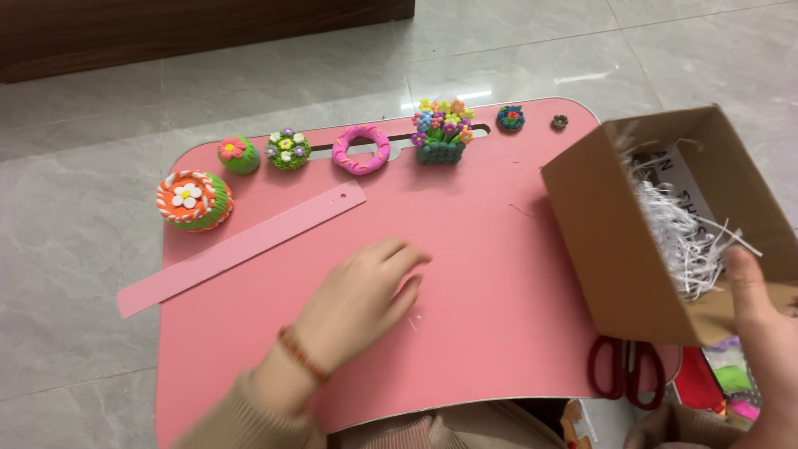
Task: Using scissors to cut long thin strips of white material into smaller pieces and then gathering them into a cardboard box to create packaging filler.
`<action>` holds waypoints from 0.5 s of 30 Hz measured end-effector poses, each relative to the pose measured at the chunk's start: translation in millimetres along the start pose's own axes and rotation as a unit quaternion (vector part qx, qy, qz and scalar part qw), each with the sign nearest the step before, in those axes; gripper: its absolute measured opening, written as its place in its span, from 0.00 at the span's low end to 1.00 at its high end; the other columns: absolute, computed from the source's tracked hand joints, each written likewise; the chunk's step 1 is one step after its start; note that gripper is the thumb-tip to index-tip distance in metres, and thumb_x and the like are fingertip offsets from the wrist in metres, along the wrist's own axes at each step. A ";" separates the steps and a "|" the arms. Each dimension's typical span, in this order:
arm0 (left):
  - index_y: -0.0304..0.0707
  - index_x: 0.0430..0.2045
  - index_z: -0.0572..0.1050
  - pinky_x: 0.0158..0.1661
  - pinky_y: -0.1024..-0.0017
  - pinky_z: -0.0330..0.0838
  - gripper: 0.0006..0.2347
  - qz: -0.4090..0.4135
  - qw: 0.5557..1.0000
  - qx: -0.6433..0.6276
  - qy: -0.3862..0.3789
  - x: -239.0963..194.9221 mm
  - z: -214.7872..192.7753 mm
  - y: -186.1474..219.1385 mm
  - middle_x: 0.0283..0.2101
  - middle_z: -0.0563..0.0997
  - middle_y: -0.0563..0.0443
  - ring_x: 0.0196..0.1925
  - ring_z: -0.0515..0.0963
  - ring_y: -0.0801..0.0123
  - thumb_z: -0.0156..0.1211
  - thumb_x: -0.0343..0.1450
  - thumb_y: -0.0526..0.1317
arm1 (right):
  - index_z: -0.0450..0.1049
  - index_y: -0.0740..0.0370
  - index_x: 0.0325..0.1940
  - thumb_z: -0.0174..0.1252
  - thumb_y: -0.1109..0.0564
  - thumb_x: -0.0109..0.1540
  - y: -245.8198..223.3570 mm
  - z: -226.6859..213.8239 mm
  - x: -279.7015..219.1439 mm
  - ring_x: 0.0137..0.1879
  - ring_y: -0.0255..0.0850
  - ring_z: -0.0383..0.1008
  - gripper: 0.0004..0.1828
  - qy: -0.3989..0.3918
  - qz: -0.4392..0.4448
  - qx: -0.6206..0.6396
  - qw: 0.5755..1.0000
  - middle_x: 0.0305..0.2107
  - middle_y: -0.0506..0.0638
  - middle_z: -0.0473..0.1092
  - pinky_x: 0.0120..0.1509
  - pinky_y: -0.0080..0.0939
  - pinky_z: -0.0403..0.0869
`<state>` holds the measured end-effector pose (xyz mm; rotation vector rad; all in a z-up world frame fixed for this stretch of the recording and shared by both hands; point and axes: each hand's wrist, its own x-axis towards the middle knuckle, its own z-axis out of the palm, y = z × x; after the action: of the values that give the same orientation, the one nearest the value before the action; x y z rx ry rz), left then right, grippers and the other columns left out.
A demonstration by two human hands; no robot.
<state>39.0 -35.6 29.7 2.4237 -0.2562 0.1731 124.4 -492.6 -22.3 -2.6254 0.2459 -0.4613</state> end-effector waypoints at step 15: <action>0.41 0.26 0.76 0.43 0.66 0.73 0.08 0.094 0.995 0.006 -0.026 153.7 124.4 -15.1 0.35 0.76 0.54 0.45 0.78 0.63 0.70 0.60 0.36 | 0.83 0.70 0.40 0.72 0.62 0.60 -103.6 -47.0 -3.2 0.35 0.42 0.64 0.08 -0.108 -0.120 0.029 0.986 0.35 0.59 0.76 0.37 0.39 0.65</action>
<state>198.9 -126.6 -44.5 2.4162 -0.5097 0.1959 114.1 -420.1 64.9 -2.6308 -0.1532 -0.2528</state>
